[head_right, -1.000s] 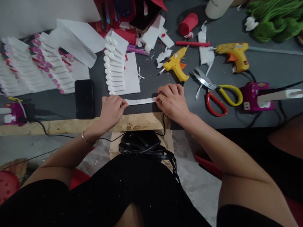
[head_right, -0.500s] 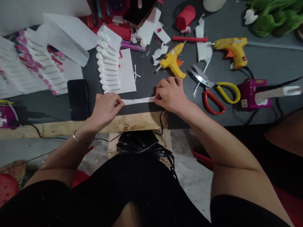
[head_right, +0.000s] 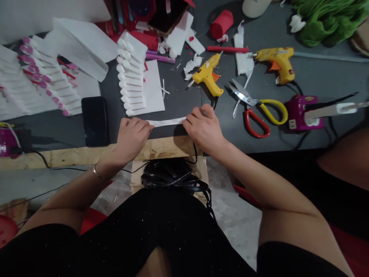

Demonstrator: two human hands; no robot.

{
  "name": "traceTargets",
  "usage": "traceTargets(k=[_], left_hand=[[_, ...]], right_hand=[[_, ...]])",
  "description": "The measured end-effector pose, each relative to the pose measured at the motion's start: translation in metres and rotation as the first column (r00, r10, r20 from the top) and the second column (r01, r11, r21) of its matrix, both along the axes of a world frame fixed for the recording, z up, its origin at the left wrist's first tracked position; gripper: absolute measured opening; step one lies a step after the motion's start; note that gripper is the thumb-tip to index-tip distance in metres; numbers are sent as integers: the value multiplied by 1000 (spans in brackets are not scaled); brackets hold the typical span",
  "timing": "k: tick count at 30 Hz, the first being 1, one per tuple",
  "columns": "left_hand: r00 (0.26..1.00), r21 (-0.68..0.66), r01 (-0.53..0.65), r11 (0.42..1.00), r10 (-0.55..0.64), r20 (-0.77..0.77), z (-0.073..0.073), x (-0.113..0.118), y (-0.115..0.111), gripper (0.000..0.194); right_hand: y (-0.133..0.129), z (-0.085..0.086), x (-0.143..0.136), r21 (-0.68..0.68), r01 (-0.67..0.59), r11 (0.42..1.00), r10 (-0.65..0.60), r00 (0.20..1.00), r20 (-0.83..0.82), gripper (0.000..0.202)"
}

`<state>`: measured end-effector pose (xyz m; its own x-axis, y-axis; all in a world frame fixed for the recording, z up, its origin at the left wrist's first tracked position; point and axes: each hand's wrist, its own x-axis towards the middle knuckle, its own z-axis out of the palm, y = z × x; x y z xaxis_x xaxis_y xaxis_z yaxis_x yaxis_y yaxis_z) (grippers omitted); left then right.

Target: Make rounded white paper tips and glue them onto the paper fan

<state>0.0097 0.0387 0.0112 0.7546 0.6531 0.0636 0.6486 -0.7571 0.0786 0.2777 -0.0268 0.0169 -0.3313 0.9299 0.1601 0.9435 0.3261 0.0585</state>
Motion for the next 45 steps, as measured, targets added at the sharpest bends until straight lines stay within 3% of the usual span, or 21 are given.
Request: traceTargets(k=[7, 18, 29, 38, 41, 45], left_hand=[[983, -221, -163, 961, 178, 49, 2, 1, 15, 18], [989, -74, -146, 987, 147, 10, -5, 4, 2, 27], [968, -222, -244, 944, 252, 11, -4, 5, 9, 19], [955, -329, -258, 908, 292, 56, 7, 4, 17, 22], [947, -338, -276, 900, 314, 62, 10, 7, 16, 14], [975, -310, -169, 936, 204, 85, 11, 11, 12, 21]], right_hand=[[11, -12, 11, -73, 33, 997, -48, 977, -208, 34], [7, -28, 2, 40, 58, 998, -49, 978, -205, 29], [14, -28, 6, -53, 74, 996, -84, 974, -210, 26], [22, -22, 14, -131, 107, 986, -137, 959, -248, 21], [23, -21, 16, -137, 126, 983, -157, 956, -247, 19], [22, -19, 14, -143, 120, 982, -154, 955, -254, 11]])
